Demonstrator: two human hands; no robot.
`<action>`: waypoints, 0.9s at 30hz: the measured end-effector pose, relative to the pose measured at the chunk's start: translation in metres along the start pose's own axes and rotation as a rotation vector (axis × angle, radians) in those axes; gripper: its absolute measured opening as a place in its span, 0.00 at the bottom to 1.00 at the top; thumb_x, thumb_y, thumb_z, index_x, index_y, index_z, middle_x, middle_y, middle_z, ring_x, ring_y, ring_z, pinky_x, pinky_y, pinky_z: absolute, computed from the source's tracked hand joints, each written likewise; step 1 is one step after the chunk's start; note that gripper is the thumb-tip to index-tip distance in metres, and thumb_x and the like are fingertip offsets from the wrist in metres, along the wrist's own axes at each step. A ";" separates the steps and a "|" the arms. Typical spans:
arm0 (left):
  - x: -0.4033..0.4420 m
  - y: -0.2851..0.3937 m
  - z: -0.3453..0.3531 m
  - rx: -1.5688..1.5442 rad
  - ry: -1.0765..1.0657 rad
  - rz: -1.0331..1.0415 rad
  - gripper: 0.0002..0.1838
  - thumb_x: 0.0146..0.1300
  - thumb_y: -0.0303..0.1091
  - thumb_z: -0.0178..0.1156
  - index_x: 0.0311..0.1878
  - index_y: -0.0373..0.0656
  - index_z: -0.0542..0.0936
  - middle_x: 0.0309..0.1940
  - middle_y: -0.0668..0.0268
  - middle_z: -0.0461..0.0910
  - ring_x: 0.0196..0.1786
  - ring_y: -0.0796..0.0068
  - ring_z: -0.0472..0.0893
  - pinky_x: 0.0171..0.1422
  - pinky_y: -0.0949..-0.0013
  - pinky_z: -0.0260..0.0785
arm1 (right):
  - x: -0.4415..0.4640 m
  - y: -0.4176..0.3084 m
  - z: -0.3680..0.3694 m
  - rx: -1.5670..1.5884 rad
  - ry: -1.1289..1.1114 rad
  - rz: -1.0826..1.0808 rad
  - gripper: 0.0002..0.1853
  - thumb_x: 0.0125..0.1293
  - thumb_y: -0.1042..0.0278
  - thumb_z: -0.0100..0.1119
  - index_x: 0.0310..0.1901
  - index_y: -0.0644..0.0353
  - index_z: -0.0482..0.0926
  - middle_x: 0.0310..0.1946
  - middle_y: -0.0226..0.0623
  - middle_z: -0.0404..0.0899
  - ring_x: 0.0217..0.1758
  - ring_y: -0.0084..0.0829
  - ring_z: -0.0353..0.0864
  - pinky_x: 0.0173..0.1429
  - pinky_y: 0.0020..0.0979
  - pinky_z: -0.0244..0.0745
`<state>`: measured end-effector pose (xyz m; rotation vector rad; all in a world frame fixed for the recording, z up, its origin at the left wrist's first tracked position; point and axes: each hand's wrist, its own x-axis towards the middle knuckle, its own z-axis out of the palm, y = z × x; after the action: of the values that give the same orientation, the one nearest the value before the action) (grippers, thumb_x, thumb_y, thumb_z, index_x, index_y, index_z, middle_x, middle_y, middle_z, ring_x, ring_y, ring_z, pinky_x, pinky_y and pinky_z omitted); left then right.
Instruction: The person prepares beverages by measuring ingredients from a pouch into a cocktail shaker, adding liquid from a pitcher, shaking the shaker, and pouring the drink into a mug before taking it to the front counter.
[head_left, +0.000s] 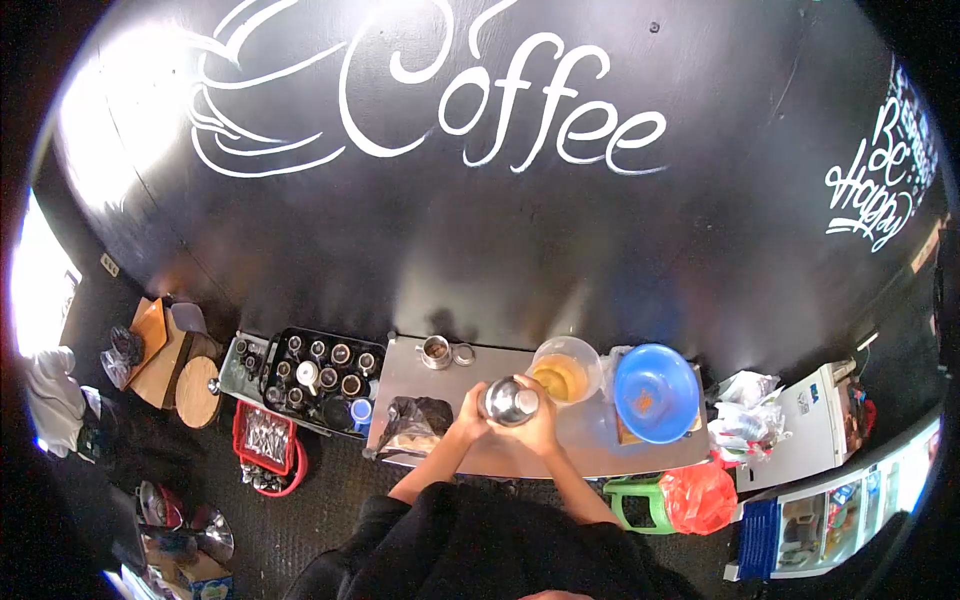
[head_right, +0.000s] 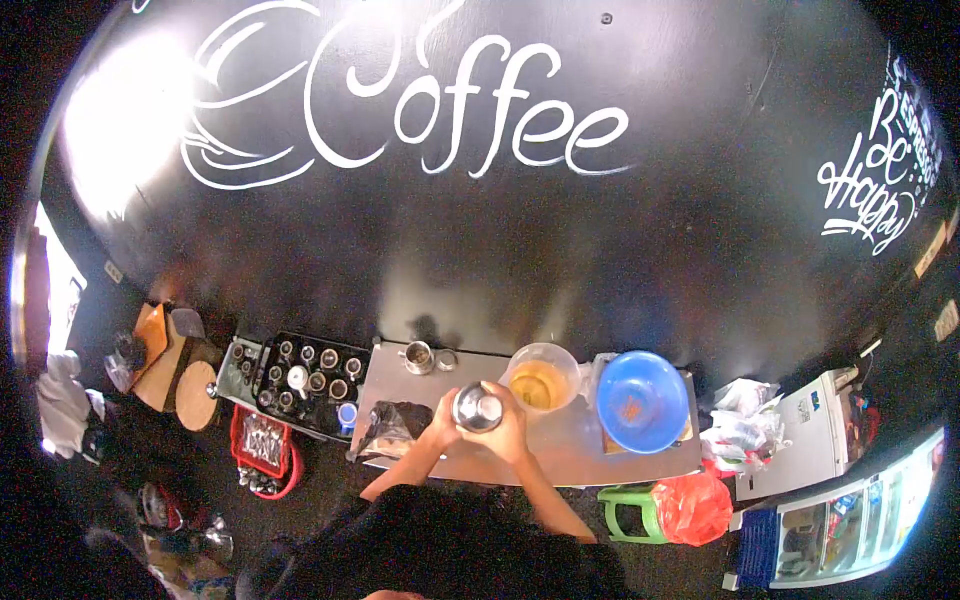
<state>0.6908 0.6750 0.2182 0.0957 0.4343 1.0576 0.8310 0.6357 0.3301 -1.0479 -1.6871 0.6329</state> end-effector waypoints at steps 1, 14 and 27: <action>-0.003 0.007 0.020 0.103 0.058 0.047 0.17 0.66 0.42 0.49 0.48 0.38 0.77 0.46 0.60 0.80 0.50 0.66 0.79 0.59 0.62 0.70 | 0.005 -0.017 -0.005 0.013 0.029 -0.092 0.43 0.30 0.63 0.81 0.55 0.60 0.72 0.52 0.45 0.77 0.54 0.43 0.78 0.60 0.39 0.71; 0.004 0.023 0.039 0.148 0.277 0.098 0.17 0.64 0.43 0.46 0.47 0.41 0.74 0.42 0.62 0.80 0.45 0.65 0.79 0.49 0.58 0.71 | 0.044 -0.008 -0.021 0.427 0.072 0.012 0.52 0.33 0.67 0.81 0.63 0.63 0.61 0.59 0.41 0.68 0.60 0.36 0.70 0.63 0.38 0.66; 0.007 0.073 0.119 0.311 -0.014 0.191 0.10 0.63 0.38 0.54 0.41 0.41 0.78 0.40 0.63 0.81 0.43 0.69 0.79 0.51 0.64 0.71 | 0.062 -0.053 -0.023 0.294 0.209 -0.539 0.34 0.39 0.65 0.76 0.51 0.58 0.70 0.54 0.49 0.72 0.59 0.49 0.73 0.60 0.44 0.70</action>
<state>0.6800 0.7322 0.3449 0.4279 0.5835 1.1691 0.8277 0.6628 0.4106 -0.4048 -1.5432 0.3839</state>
